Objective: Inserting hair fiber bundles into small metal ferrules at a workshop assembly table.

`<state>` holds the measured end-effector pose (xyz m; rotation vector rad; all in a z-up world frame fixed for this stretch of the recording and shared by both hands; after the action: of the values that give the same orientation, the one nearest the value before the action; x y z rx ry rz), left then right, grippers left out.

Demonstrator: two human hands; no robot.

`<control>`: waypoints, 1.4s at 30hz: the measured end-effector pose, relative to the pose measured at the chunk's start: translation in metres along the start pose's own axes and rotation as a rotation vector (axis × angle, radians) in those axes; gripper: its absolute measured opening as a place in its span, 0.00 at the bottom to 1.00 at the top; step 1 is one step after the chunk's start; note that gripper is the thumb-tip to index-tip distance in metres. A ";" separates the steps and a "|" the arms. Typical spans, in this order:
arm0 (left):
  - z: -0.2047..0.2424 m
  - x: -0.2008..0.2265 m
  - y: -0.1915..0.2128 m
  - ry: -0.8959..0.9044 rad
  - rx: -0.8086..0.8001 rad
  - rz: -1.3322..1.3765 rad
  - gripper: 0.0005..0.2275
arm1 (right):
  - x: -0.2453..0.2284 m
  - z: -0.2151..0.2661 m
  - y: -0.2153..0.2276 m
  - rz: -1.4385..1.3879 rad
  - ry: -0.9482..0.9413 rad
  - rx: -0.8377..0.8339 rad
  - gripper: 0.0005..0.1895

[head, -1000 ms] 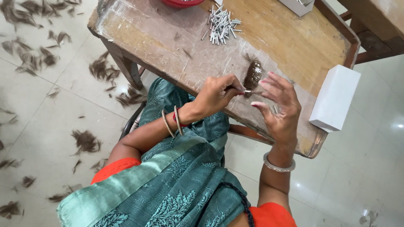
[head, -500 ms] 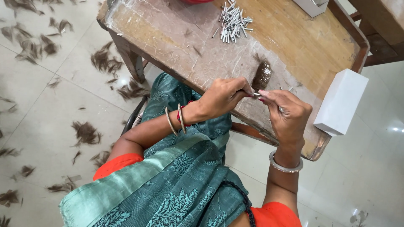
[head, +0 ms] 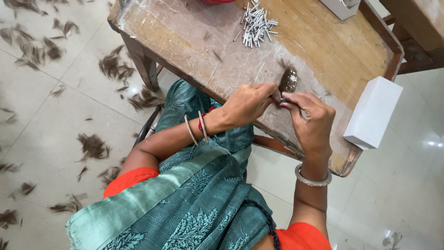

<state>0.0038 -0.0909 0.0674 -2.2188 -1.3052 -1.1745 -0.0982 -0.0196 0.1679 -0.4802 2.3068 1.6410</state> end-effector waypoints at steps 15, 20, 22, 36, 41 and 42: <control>0.000 -0.008 0.000 0.048 0.036 0.045 0.05 | 0.008 0.034 -0.012 0.362 0.296 0.072 0.10; -0.003 -0.018 0.003 0.098 0.042 0.066 0.05 | 0.050 0.119 0.016 0.193 0.250 0.384 0.05; -0.005 -0.022 0.003 0.115 0.038 0.078 0.05 | 0.098 0.184 0.041 0.277 -0.006 0.634 0.04; -0.007 -0.004 -0.043 0.084 -0.212 0.085 0.07 | 0.135 0.283 0.074 0.261 -0.455 0.879 0.12; 0.003 0.009 -0.049 0.081 -0.295 -0.012 0.09 | 0.016 0.103 0.044 -0.017 -0.067 0.447 0.15; 0.004 0.013 -0.048 0.069 -0.303 -0.036 0.10 | 0.018 0.095 0.035 -0.055 -0.084 0.375 0.16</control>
<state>-0.0306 -0.0555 0.0685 -2.3407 -1.2123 -1.5375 -0.1262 0.0787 0.1605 -0.3767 2.4348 1.1407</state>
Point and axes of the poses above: each hand's wrist, its own z-axis away from the middle knuckle, its own y-axis out of the back of the hand, x = y × z, the point moved 7 cm from there along -z, towards the middle knuckle, and after that the axes turned 3 degrees about -z, right-handed, at the moved point
